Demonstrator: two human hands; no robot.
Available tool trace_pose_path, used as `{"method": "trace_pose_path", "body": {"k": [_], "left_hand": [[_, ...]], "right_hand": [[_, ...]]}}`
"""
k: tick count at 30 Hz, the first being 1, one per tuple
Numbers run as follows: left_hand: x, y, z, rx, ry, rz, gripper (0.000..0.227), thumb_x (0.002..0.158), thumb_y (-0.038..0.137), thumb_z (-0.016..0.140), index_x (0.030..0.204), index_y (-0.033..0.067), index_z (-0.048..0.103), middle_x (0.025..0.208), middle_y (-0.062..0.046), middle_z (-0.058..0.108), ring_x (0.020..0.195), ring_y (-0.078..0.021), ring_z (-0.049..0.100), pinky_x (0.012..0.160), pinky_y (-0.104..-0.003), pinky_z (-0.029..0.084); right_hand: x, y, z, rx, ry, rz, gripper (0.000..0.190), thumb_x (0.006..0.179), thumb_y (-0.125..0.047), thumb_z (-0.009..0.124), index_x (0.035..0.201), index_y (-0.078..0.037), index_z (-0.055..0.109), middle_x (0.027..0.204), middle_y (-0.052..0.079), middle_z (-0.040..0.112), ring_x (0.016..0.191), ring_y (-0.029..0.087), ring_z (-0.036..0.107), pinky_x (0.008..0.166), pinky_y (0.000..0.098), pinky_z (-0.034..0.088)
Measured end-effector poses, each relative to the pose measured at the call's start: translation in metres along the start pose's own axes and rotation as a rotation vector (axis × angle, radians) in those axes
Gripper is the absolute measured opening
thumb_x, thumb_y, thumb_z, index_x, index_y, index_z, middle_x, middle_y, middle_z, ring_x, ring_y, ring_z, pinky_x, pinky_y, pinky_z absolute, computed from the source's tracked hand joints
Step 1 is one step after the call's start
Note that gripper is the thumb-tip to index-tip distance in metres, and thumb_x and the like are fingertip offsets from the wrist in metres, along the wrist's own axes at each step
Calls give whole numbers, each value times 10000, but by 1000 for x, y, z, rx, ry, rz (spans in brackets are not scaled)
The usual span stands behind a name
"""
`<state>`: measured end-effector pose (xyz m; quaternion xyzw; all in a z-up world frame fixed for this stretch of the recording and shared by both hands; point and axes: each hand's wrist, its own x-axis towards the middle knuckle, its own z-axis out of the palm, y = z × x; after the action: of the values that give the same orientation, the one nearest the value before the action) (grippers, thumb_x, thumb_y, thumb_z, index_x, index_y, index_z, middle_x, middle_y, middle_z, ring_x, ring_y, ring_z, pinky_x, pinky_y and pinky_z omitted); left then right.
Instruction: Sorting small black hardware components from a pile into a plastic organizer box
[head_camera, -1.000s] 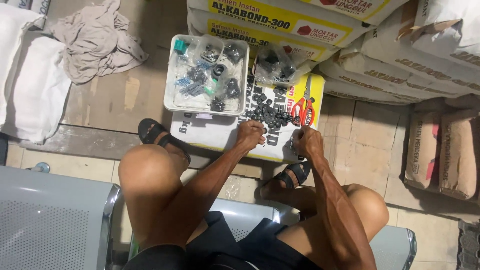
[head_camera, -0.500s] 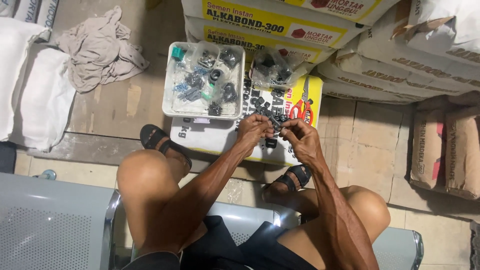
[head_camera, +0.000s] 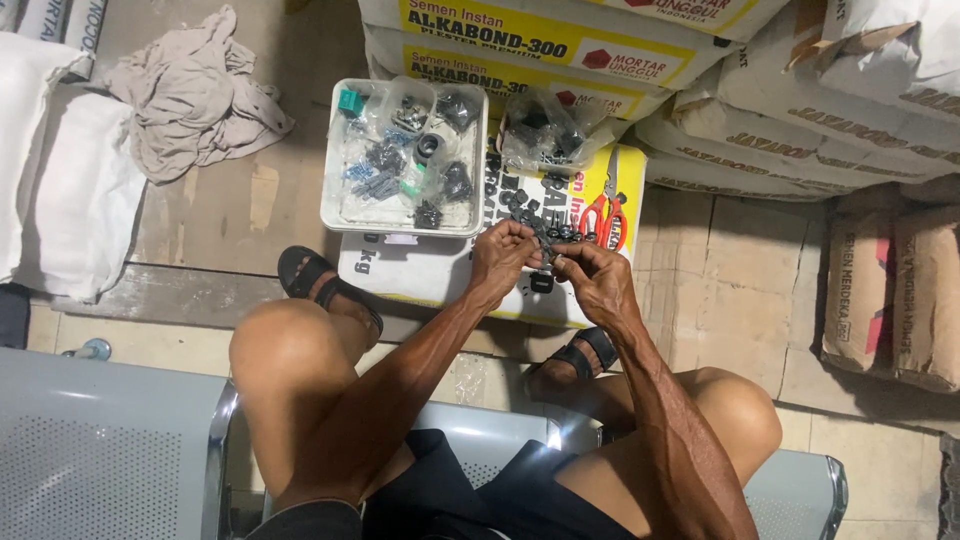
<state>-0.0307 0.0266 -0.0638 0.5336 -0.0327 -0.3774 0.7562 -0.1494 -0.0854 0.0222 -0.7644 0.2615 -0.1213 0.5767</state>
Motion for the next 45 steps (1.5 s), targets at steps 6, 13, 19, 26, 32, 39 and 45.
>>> {"method": "trace_pose_path", "body": {"k": [6, 13, 19, 26, 32, 39, 45], "left_hand": [[-21, 23, 11, 353, -140, 187, 85, 914, 21, 658, 981, -10, 700, 789, -215, 738, 648, -197, 727, 587, -317, 640], [1, 33, 28, 294, -162, 201, 124, 944, 26, 637, 1035, -34, 697, 832, -227, 736, 703, -204, 743, 654, -326, 635], [12, 32, 27, 302, -242, 230, 123, 969, 37, 630, 1057, 9, 712, 783, -177, 742, 673, -225, 764, 648, -325, 633], [15, -36, -20, 895, -59, 354, 149, 957, 56, 565, 1036, 15, 684, 809, -212, 681, 711, -361, 725, 569, -412, 578], [11, -25, -28, 1345, -121, 402, 220, 931, 167, 682, 1135, 91, 657, 1036, -140, 639, 848, -389, 737, 726, -516, 623], [20, -47, -35, 1403, -68, 457, 158, 956, 96, 630, 1109, 57, 639, 1058, -150, 614, 816, -420, 728, 687, -566, 623], [18, -42, -35, 1308, -62, 385, 132, 901, 71, 661, 1018, 59, 599, 985, -118, 598, 830, -422, 721, 713, -572, 605]], "right_hand": [[7, 9, 4, -31, 36, -33, 171, 910, 24, 733, 1073, 6, 783, 695, 147, 723, 649, 145, 685, 655, 305, 582], [23, 0, -8, -67, 159, -136, 281, 906, 36, 773, 1180, 19, 713, 849, 197, 709, 773, 251, 700, 731, 408, 589], [47, 14, -16, -60, 95, -176, 131, 928, 23, 760, 1058, 7, 767, 839, 159, 728, 769, 203, 716, 730, 359, 605], [71, 87, 2, -798, 142, -284, 161, 785, -73, 856, 899, -133, 760, 880, 83, 669, 846, 281, 663, 773, 403, 505], [71, 93, 17, -1004, 129, -309, 145, 782, -162, 861, 860, -146, 740, 980, 63, 598, 951, 278, 605, 813, 417, 439], [53, 100, -34, -747, 195, -137, 142, 827, -176, 845, 939, -165, 758, 885, 86, 661, 894, 325, 671, 790, 441, 521], [14, 124, -50, -925, -41, 382, 172, 809, -228, 683, 933, -253, 799, 894, 94, 767, 942, 380, 740, 817, 526, 597]]}}
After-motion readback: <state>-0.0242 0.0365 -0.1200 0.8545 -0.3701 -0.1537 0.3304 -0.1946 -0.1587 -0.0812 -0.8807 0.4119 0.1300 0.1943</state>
